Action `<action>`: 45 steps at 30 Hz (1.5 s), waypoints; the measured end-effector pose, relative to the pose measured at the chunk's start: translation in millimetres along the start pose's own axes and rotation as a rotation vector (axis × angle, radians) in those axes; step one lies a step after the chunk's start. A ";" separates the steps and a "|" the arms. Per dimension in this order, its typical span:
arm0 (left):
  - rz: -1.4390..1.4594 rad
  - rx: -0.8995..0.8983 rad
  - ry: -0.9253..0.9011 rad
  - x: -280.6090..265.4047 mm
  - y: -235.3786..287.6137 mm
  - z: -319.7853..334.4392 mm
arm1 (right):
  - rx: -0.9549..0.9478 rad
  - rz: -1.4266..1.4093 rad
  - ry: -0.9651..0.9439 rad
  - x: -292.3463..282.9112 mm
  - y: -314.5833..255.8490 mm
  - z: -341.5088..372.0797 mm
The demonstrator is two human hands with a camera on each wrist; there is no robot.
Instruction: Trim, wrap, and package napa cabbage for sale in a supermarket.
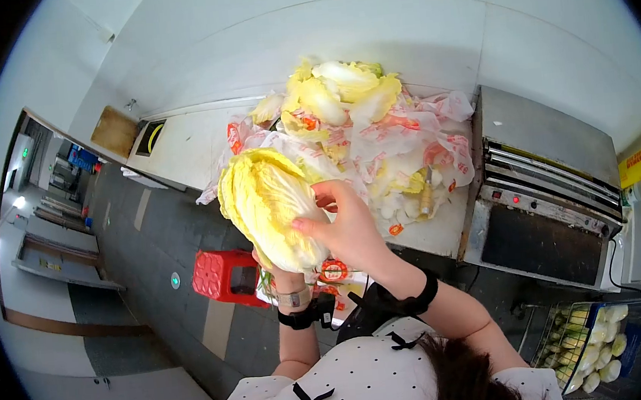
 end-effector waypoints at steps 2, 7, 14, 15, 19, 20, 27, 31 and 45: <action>0.047 0.014 -0.040 5.0 -2.9 0.0 | 0.016 0.036 0.033 -5.7 -5.7 2.8; 0.093 -0.009 0.074 -3.9 -17.4 -2.5 | 0.266 -0.316 -0.136 -5.3 14.2 0.9; -0.056 -0.164 0.118 1.2 -34.5 -4.2 | 0.306 -0.482 -0.122 -17.0 26.4 -2.6; -0.100 -0.163 0.124 11.8 -32.5 -3.1 | 0.304 -0.549 -0.088 -19.3 29.4 -2.0; 0.127 -0.152 -0.070 28.0 -42.0 -5.5 | 0.229 -0.616 -0.022 -27.2 18.0 5.9; 0.157 -0.151 -0.112 33.3 -43.1 -6.5 | 0.209 -0.594 0.006 -29.8 17.0 8.2; 0.161 -0.249 -0.185 53.5 -57.3 -7.2 | 0.172 -0.620 0.034 -34.0 18.2 20.5; 0.155 -0.277 -0.181 57.3 -60.6 -7.3 | 0.130 -0.758 -0.030 -33.8 15.3 22.4; 0.213 -0.275 -0.030 49.2 -60.0 -12.9 | -0.261 -0.063 -0.355 -31.8 -57.9 57.9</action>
Point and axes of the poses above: each hand's wrist, its own z-axis away from the middle knuckle, its own x-axis out of the palm, y = z × x, the point moved 10 cm from there along -z, towards the middle knuckle, and after that the axes turned 4 degrees about x, right-handed, at the moved point
